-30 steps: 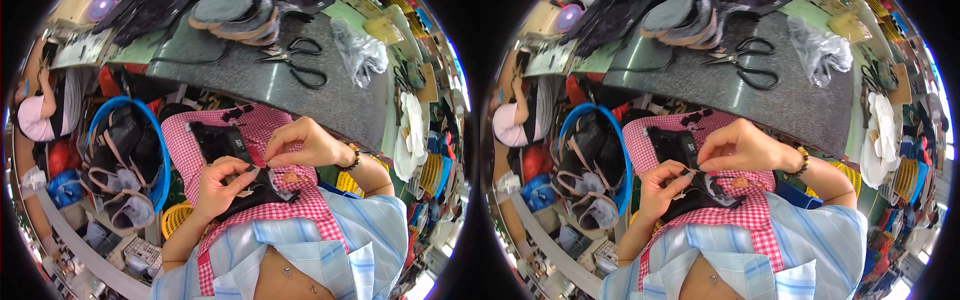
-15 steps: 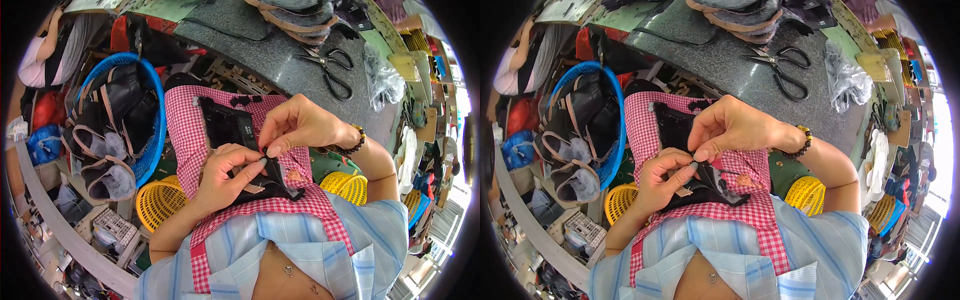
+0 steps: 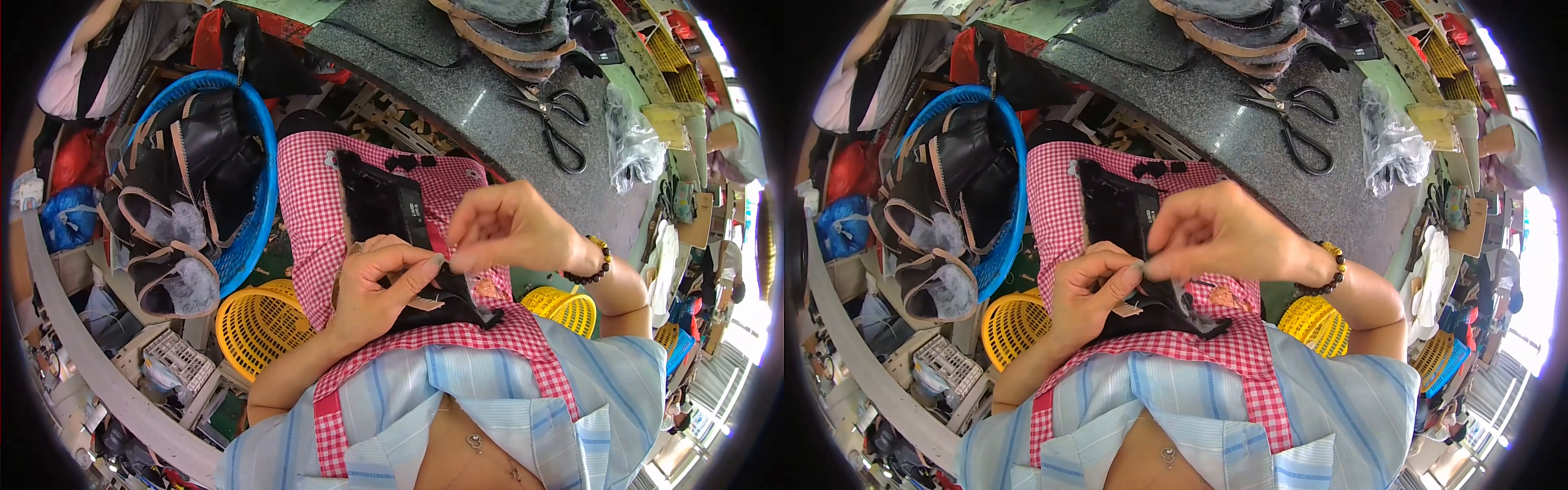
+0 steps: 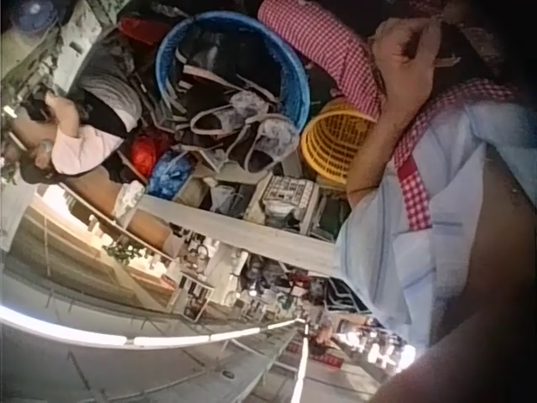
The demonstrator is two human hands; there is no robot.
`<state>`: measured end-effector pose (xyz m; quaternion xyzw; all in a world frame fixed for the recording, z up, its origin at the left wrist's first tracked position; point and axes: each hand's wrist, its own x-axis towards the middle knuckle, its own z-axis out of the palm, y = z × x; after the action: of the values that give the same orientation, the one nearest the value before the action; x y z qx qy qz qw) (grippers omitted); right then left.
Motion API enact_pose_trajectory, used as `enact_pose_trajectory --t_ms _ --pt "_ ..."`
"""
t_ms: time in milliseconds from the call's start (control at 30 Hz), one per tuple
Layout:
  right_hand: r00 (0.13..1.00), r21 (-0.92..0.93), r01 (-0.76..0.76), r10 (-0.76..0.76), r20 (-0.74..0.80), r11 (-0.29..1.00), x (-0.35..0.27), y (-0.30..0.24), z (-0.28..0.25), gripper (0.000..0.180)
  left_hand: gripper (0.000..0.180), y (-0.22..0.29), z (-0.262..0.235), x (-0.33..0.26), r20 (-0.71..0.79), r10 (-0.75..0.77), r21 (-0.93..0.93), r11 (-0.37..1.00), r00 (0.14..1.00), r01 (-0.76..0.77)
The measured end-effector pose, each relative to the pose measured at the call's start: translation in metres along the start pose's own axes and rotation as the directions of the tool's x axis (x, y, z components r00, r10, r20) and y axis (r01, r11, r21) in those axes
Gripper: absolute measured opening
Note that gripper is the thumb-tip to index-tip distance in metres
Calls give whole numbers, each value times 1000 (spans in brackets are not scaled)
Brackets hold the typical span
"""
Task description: Trimming excess material and assembling shoe upper components.
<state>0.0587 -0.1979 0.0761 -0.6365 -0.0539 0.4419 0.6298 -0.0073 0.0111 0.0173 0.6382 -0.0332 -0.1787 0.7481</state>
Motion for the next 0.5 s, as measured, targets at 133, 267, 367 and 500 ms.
enact_pose_trajectory --t_ms 133,267,367,500 --pt "944 -332 -284 202 -262 900 28 57 -32 34 10 2 -3 -4 -14 -31 -34 999 999 31" --pt "970 53 -124 133 -202 991 81 138 -4 32 10 10 -5 0 47 -20 -4 1000 999 20" --pt "737 -484 356 -559 -380 799 75 117 12 36 9 23 -26 -1 -12 -51 -87 995 999 49" --pt "566 -884 465 -753 337 -46 25 46 13 47 7 32 -56 -2 95 -297 -156 938 950 309"
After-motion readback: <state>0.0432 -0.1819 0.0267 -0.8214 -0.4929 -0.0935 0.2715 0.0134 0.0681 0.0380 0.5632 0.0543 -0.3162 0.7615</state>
